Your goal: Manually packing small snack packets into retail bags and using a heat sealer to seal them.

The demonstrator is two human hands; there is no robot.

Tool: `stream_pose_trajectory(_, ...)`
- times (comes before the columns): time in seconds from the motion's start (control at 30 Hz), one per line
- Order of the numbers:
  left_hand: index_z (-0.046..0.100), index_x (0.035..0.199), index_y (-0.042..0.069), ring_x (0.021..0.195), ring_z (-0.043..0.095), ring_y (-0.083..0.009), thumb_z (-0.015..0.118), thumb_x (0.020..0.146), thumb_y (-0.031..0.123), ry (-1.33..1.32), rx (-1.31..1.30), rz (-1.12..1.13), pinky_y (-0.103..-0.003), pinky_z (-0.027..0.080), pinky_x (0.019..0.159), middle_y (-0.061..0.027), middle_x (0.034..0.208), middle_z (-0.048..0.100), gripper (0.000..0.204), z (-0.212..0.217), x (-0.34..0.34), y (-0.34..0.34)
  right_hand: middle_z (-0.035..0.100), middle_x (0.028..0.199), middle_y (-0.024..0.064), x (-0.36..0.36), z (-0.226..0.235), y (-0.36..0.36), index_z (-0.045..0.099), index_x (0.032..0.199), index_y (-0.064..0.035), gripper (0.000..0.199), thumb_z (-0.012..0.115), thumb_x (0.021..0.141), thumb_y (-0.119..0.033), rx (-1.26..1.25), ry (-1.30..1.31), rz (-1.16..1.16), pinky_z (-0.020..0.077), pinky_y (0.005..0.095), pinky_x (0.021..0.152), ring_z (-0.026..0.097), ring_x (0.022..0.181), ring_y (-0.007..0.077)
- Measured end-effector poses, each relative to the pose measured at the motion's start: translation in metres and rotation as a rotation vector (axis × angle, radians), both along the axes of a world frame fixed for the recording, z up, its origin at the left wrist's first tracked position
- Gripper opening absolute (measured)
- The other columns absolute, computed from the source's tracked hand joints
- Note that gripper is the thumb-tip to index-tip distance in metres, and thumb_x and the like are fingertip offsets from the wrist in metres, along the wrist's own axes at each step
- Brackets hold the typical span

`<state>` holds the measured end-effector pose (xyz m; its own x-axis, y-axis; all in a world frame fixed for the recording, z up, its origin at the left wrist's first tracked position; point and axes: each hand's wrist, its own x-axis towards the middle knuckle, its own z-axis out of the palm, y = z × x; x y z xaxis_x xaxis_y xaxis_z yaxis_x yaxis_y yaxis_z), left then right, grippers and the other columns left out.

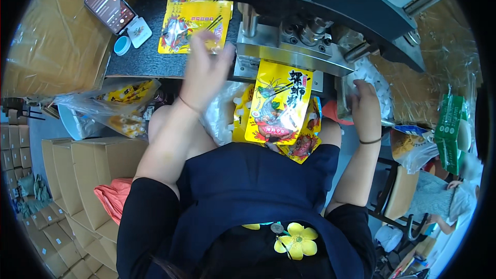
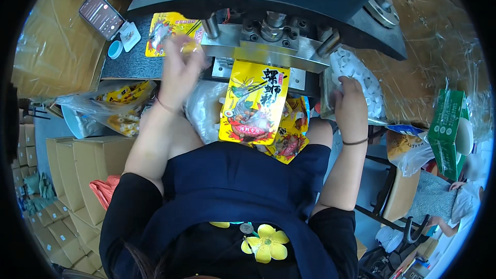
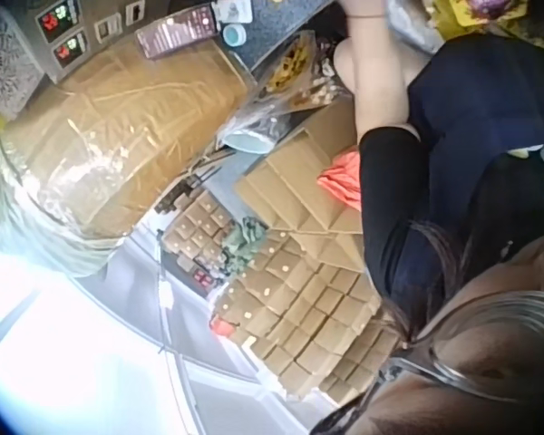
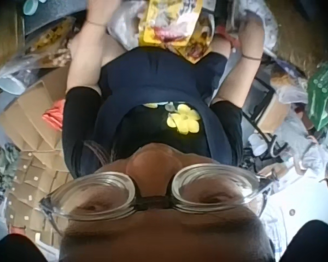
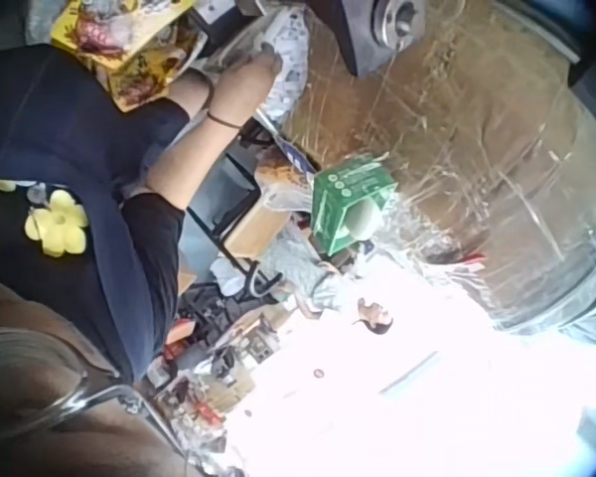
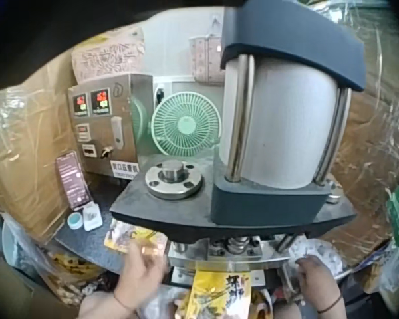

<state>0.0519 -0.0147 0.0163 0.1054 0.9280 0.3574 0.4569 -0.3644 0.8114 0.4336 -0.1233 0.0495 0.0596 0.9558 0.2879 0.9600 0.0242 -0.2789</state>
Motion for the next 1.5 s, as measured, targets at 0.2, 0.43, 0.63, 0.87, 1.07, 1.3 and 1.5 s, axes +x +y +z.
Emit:
stream_pose_trajectory(0.2, 0.049, 0.144, 0.008, 0.138, 0.042, -0.0384, 0.068, 0.09, 0.034, 0.847, 0.285, -0.226, -0.054, 0.033, 0.111, -0.0222, 0.149, 0.045, 0.063, 0.003, -0.051, -0.011, 0.061, 0.1, 0.0171, -0.013, 0.022, -0.021, 0.061, 0.11, 0.0013, 0.019, 0.063, 0.091, -0.002, 0.129, 0.109, 0.012, 0.0503, 0.0365, 0.078, 0.065, 0.095, 0.0301)
stream_pose_trajectory(0.43, 0.07, 0.099, -0.002, 0.082, 0.064, -0.0053, 0.068, 0.098, 0.015, -0.343, -0.36, -0.117, -0.023, 0.051, 0.073, -0.0032, 0.087, 0.071, 0.017, 0.015, -0.034, -0.065, 0.061, 0.091, 0.0074, -0.082, 0.03, -0.011, 0.064, 0.103, -0.0011, 0.013, 0.064, 0.094, -0.011, 0.171, 0.362, 0.472, 0.0448, 0.0261, 0.067, 0.057, 0.076, 0.0144)
stream_pose_trajectory(0.63, 0.07, 0.096, -0.004, 0.072, 0.069, -0.0089, 0.075, 0.091, 0.01, -0.25, -0.587, -0.424, -0.023, 0.052, 0.061, -0.0032, 0.083, 0.07, 0.016, 0.021, 0.011, -0.09, 0.065, 0.088, 0.0064, -0.134, 0.047, -0.004, 0.069, 0.102, 0.0002, 0.022, 0.078, 0.084, -0.009, 0.035, 0.99, 0.313, 0.0466, 0.0243, 0.067, 0.059, 0.076, 0.011)
stream_pose_trajectory(0.87, 0.067, 0.121, -0.003, 0.1, 0.066, -0.0101, 0.066, 0.098, 0.016, -0.507, -1.032, -0.765, -0.028, 0.053, 0.09, -0.006, 0.11, 0.073, 0.03, 0.014, 0.042, -0.11, 0.064, 0.086, 0.0112, -0.099, 0.041, 0.002, 0.066, 0.1, -0.0005, 0.027, 0.052, 0.104, -0.023, -0.124, 0.528, 0.549, 0.0498, 0.0367, 0.076, 0.062, 0.082, 0.028)
stream_pose_trajectory(1.07, 0.064, 0.125, -0.003, 0.106, 0.067, -0.0144, 0.065, 0.09, -0.003, -0.769, -1.11, -0.673, -0.031, 0.053, 0.096, -0.009, 0.118, 0.071, 0.035, 0.007, 0.05, -0.089, 0.066, 0.108, 0.0192, -0.051, 0.043, 0.007, 0.064, 0.105, -0.0024, 0.014, 0.061, 0.091, -0.006, 0.012, 0.012, 0.007, 0.0527, 0.0442, 0.079, 0.063, 0.094, 0.0428)
stream_pose_trajectory(1.3, 0.053, 0.132, -0.003, 0.103, 0.069, -0.0198, 0.066, 0.091, -0.002, -0.866, -0.965, -0.656, -0.036, 0.057, 0.089, -0.0136, 0.122, 0.068, 0.042, 0.002, 0.053, -0.058, 0.06, 0.11, 0.0205, -0.004, 0.004, 0.018, 0.058, 0.116, -0.0034, 0.036, 0.064, 0.081, 0.002, -0.19, -0.062, 0.059, 0.0496, 0.0478, 0.083, 0.06, 0.098, 0.0436)
stream_pose_trajectory(1.5, 0.045, 0.142, 0.003, 0.135, 0.045, -0.0408, 0.068, 0.093, 0.033, 0.588, 0.356, 0.097, -0.049, 0.036, 0.111, -0.027, 0.144, 0.046, 0.062, -0.007, -0.042, 0.028, 0.061, 0.101, 0.0191, 0.0, -0.003, 0.012, 0.062, 0.112, -0.0011, 0.03, 0.065, 0.082, 0.001, 0.148, -0.059, 0.091, 0.0513, 0.0435, 0.078, 0.063, 0.089, 0.0379)
